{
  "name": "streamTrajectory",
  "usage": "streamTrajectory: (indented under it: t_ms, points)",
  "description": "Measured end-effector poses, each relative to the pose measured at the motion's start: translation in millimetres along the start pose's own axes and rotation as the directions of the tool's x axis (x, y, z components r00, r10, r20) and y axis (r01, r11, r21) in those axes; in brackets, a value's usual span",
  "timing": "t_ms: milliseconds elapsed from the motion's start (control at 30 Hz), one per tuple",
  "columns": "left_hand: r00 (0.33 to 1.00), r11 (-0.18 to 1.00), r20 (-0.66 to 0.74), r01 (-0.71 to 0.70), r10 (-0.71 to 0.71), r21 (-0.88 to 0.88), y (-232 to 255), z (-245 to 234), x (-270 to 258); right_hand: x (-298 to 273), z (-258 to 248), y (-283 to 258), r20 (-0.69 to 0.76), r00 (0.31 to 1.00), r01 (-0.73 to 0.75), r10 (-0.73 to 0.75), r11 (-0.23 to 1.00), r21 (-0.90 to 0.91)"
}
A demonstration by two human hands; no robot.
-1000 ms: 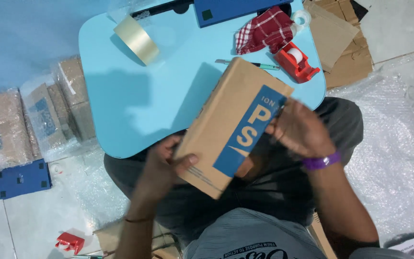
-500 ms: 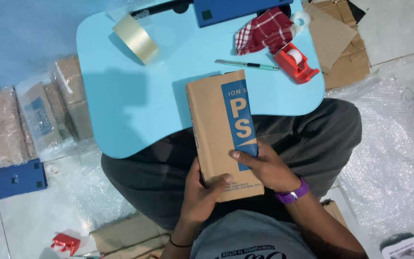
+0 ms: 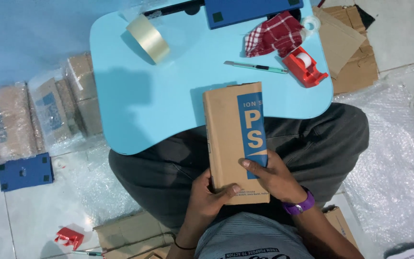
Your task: The person is packaging a small item by folding cardboard around it, securing it with tape from both a large roll and a small dispenser, and then wrapping it in bubble wrap.
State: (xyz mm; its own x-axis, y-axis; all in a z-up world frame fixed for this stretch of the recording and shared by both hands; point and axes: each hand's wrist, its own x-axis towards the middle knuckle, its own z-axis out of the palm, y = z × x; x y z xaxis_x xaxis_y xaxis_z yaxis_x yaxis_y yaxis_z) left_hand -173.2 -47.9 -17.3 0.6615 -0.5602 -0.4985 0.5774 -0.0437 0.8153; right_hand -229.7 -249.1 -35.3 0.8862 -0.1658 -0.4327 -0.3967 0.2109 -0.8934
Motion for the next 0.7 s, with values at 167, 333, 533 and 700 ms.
streamTrajectory:
  t_ms: [167, 333, 533, 700]
  points:
    - [0.996, 0.997, 0.067, 0.058, -0.054, -0.056, 7, -3, -8, -4, 3, -2, 0.03, 1.0, 0.011, -0.008, 0.996, -0.083]
    - [0.998, 0.989, 0.031, 0.059, -0.055, -0.136, -24, -12, 2, 2, 8, -12, 0.051, 0.998, 0.042, -0.038, 0.995, -0.087]
    - [0.997, 0.997, 0.047, 0.062, -0.06, -0.047, -44, -32, 17, 13, 16, -36, 0.095, 0.986, 0.157, -0.138, 0.957, -0.244]
    - [0.972, 0.966, 0.053, -0.233, 0.228, 0.116, -73, -55, 38, 24, 10, -44, 0.368, 0.852, 0.448, -0.372, 0.882, -0.145]
